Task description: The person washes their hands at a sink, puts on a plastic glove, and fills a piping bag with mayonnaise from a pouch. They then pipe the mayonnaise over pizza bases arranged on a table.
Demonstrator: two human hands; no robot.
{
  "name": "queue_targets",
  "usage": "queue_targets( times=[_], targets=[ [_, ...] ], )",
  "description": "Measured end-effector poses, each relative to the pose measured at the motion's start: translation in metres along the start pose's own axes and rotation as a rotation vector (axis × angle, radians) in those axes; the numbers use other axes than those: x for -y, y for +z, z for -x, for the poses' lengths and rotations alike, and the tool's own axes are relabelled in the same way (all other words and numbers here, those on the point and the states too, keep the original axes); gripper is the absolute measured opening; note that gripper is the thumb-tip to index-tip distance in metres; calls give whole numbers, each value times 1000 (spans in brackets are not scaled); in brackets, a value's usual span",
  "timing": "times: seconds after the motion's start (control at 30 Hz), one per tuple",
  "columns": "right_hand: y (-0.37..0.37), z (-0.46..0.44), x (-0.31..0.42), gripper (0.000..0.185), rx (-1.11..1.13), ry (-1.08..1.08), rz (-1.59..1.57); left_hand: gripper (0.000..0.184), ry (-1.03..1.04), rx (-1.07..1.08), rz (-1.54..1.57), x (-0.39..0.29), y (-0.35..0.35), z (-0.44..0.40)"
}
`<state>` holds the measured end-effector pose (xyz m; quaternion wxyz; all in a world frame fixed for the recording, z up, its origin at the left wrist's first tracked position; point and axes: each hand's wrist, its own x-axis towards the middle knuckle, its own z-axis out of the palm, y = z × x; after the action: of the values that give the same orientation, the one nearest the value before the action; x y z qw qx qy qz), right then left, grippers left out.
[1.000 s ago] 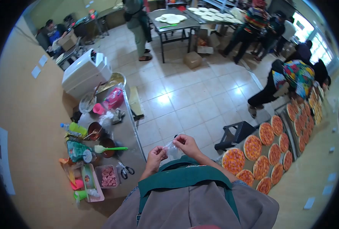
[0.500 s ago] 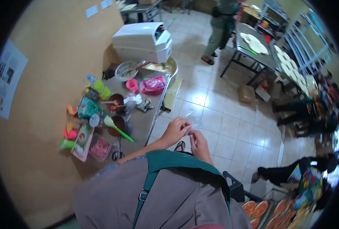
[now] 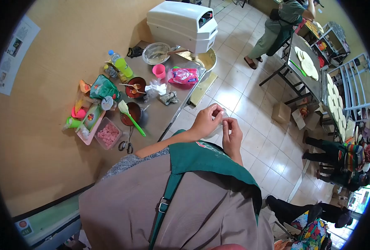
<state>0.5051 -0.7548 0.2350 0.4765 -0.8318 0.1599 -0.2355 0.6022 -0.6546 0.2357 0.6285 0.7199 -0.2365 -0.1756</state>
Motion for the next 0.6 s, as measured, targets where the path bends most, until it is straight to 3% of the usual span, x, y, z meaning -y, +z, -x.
queue_targets(
  times=[0.13, 0.17, 0.27, 0.37, 0.43, 0.5, 0.6],
  targets=[
    [-13, -23, -6, 9, 95, -228, 300, 13, 4, 30, 66, 19, 7, -14],
    [-16, -23, -7, 11, 92, -143, 338, 13, 8, 55, 81, 14, 3, -17],
    [-23, -31, -3, 14, -71, -340, 549, 14, 71, 30, -135, 1, -9, -27],
    [-20, -32, 16, 15, -187, -572, 556, 16, 122, -73, -244, -5, -17, -35],
    [-12, -31, 21, 17, -15, -727, 411, 17, 118, -69, -250, -9, -24, -38],
    [-7, -38, 32, 15, 248, -732, 344, 16, 123, -72, -242, -13, -27, -38],
    [-7, -45, 18, 9, 309, -242, 109, 12, 170, -138, -317, -16, -32, -38]
  ],
)
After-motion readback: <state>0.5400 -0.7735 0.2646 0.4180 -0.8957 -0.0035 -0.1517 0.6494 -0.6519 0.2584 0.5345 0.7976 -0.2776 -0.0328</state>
